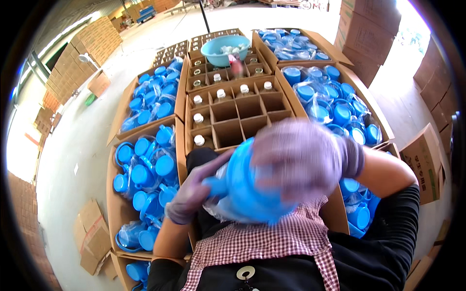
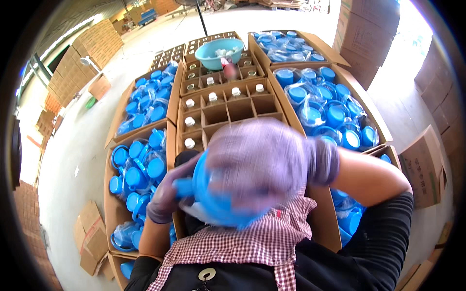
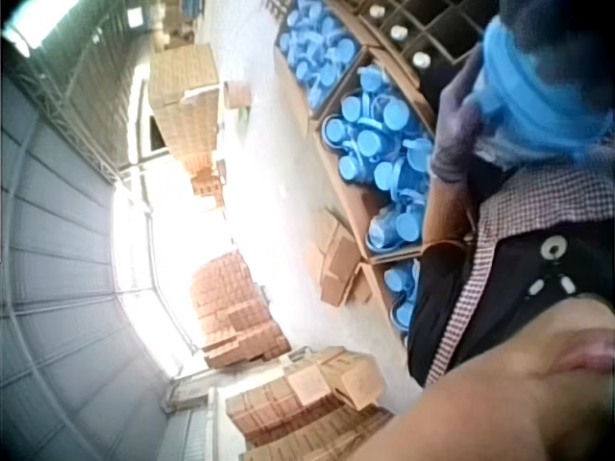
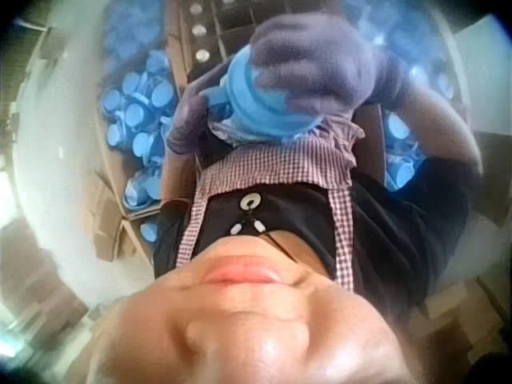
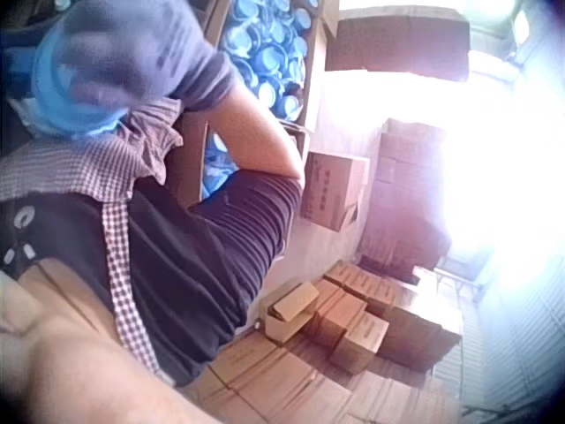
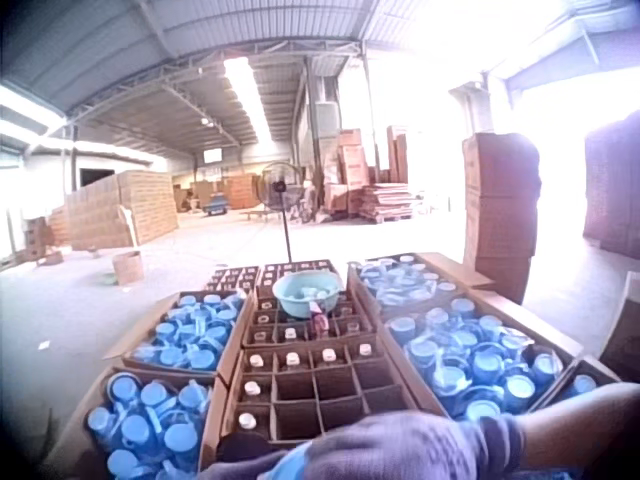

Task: The person is inserting metal flasks into blue plastic thermos housings and placing the assembled units into slots within cardboard boxes.

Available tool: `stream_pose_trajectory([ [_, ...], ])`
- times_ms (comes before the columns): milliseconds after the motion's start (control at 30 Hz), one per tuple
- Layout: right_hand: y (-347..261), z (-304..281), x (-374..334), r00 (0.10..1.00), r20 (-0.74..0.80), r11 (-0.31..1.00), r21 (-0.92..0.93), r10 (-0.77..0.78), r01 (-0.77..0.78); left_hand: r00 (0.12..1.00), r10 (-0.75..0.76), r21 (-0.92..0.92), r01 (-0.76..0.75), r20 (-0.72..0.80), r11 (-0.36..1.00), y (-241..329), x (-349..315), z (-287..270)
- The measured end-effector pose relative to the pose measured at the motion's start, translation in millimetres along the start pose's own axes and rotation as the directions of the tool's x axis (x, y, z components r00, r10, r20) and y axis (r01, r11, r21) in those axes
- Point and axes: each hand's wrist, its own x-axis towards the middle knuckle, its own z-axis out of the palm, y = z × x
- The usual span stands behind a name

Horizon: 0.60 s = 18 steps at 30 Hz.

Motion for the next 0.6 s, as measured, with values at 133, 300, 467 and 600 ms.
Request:
stream_pose_trajectory([
  [133, 57, 5, -52, 0.754, -0.092, 0.747, -0.105, 0.651, -0.657, 0.967, 0.157, 0.374, -0.073, -0.199, 0.924, -43, 21, 71],
  [300, -7, -12, 8, 0.923, 0.124, 0.921, -0.193, 0.365, -0.338, 0.966, 0.053, -0.061, -0.039, 0.252, 0.997, -20, 20, -20],
  [467, 22, 9, -4, 0.915, -0.054, 0.913, -0.064, 0.400, -0.402, 0.964, 0.134, 0.156, -0.100, -0.228, 0.983, -33, 27, -9],
  [600, 38, 2, -33, 0.832, -0.088, 0.833, -0.034, 0.548, -0.552, 0.930, 0.084, 0.279, 0.020, -0.358, 0.960, -27, 48, 22],
])
